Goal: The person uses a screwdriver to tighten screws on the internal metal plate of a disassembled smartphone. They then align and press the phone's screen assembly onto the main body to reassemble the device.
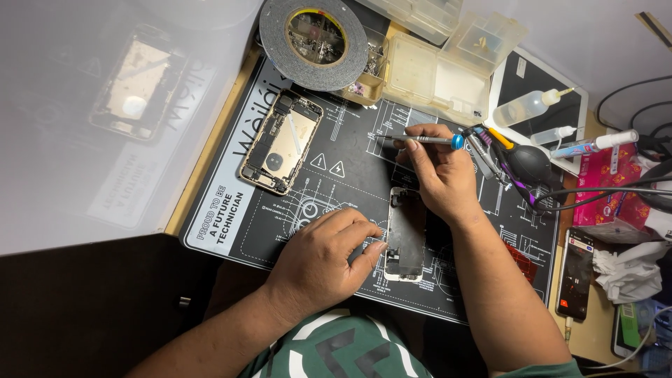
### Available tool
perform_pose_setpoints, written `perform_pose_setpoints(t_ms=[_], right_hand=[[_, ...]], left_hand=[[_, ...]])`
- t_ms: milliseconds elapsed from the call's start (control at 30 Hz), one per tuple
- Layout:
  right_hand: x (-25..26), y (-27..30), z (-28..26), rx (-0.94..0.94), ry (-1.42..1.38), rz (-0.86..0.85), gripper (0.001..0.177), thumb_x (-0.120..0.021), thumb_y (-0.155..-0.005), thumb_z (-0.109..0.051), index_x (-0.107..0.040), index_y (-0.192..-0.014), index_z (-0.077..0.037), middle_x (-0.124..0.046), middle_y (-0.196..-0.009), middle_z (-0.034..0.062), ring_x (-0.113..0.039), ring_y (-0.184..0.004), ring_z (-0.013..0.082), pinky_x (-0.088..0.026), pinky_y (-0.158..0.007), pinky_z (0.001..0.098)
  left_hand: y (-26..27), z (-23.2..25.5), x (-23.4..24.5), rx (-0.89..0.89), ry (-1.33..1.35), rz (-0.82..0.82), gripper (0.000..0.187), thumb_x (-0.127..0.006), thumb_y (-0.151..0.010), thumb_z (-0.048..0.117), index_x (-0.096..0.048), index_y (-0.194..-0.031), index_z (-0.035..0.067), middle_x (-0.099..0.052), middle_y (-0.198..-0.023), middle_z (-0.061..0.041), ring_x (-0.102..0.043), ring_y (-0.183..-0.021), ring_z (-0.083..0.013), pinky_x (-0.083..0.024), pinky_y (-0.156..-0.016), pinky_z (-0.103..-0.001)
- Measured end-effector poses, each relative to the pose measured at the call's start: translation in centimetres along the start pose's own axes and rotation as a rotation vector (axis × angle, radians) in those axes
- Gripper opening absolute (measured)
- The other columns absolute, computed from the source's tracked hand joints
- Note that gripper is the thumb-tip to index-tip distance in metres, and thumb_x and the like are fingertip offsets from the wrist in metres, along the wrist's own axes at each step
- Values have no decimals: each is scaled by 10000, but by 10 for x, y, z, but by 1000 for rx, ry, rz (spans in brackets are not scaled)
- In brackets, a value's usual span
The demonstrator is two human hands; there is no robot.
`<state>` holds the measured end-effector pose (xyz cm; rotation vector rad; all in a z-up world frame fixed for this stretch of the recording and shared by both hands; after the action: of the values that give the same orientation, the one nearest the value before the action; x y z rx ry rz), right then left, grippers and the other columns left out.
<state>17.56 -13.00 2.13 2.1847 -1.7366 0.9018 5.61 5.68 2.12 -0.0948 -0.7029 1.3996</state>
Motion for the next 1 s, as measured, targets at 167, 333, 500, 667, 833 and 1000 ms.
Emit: perform_pose_setpoints(t_ms=[167,333,500,667,833,1000], right_hand=[[2,3,-1,-14,-71,23,130,-554,-1064,-92,-564,-1178,-30,-721,-1013,146,-727,-817,180,-595,-803,273],[6,6,-5,7,-51,27,142,-549,-1072,-104,-557,-1189,-25,-733,-992,144,-739,-810,189,-602,-787,276],[5,17,-12,170,-258,33,163,-557,-1045,-42,-592,-1149,78,-722,-863,218,-678,-708,211,-522,-635,287],[8,41,-8,173,-559,61,176,-585,-978,-23,-575,-1080,121,-685,-845,274,-697,-760,286,-558,-630,330],[10,46,-10,285,-559,7,150,-551,-953,34,-548,-1064,134,-647,-881,305,-662,-732,292,-573,-673,372],[13,45,-10,306,-638,32,146,-526,-994,-11,-505,-1073,109,-619,-972,336,-699,-901,378,-614,-801,441]], left_hand=[[0,-1,0,12,9,7,84,-707,-913,134,-672,-949,67,-664,-911,-51,-664,-795,-219,-579,-741,-335],[-2,1,4,69,60,9,93,-701,-922,130,-682,-979,60,-672,-915,-50,-666,-749,-190,-584,-656,-303],[-12,-19,2,242,169,98,256,-698,-922,188,-702,-1157,87,-712,-949,-103,-755,-835,-274,-606,-684,-349],[-31,-22,-14,593,1056,196,342,-784,-881,157,-687,-1141,-42,-703,-922,-94,-717,-840,-129,-610,-769,-240],[-33,-19,-30,693,1133,223,220,-770,-910,112,-724,-1030,-67,-711,-788,-119,-720,-755,-128,-615,-701,-228],[-31,-24,-40,755,1189,304,172,-761,-926,119,-736,-1005,-32,-732,-775,-107,-717,-762,-101,-624,-720,-218]])
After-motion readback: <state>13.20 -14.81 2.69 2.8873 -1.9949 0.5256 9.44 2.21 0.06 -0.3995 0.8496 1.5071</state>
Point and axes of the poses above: each hand's wrist, its own y-axis away from the middle knuckle, its own x-axis out of the back of the hand, z = x × y, the point moved 4 cm from there along -y, towards the middle knuckle
